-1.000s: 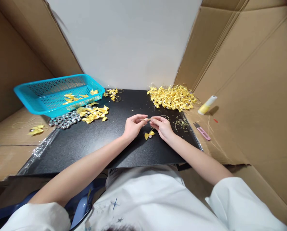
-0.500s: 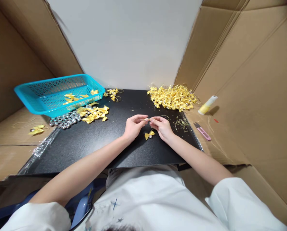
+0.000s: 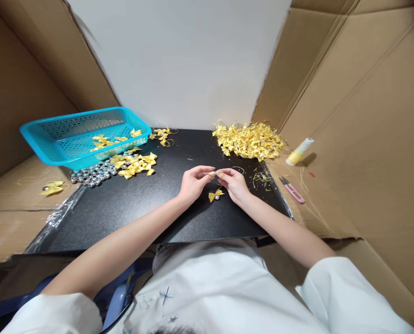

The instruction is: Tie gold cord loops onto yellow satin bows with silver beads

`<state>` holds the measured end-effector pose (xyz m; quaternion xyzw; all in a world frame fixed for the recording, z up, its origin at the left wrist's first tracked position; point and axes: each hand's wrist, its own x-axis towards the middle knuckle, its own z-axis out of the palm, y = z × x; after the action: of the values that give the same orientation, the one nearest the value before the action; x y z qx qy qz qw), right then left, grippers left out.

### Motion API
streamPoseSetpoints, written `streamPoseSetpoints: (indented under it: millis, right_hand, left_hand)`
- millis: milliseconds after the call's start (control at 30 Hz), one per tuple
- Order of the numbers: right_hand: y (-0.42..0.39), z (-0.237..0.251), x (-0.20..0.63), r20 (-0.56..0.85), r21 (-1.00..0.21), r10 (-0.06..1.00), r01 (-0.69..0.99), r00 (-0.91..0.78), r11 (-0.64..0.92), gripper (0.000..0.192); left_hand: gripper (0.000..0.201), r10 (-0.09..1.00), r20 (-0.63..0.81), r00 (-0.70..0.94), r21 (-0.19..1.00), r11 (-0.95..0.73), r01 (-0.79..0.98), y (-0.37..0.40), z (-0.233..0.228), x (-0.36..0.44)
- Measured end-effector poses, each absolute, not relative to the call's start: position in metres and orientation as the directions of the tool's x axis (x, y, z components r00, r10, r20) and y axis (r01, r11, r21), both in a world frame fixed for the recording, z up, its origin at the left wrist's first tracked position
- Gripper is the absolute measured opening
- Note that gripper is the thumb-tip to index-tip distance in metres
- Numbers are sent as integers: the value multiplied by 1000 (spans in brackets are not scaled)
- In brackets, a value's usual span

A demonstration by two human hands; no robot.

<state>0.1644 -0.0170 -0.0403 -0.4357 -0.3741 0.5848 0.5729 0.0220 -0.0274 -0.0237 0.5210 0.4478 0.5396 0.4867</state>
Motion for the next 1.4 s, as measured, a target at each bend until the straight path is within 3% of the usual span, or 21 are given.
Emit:
streamPoseSetpoints:
  millis: [367,533,767,1100,1400]
  right_hand:
    - [-17,-43,164,48,-984,997,-169,61,58,35]
    - [-26,-31,166,246,-969,964,61,101,241,30]
    - [-36,-22,168,468,-827,883,364,23,429,12]
    - [-35,-24,169,558,-695,829,524,-41,493,14]
    - [-33,-24,169,569,-679,822,545,-33,492,18]
  left_hand:
    - [37,988,155,19,986,-154,-61,-26,-27,20]
    - [38,983,182,-17,982,-182,-43,-22,-30,18]
    - [31,962,273,-9,961,-273,35,-27,-28,17]
    - [22,926,377,19,916,-375,145,-28,-31,16]
    - [21,923,381,58,899,-385,208,-29,-29,17]
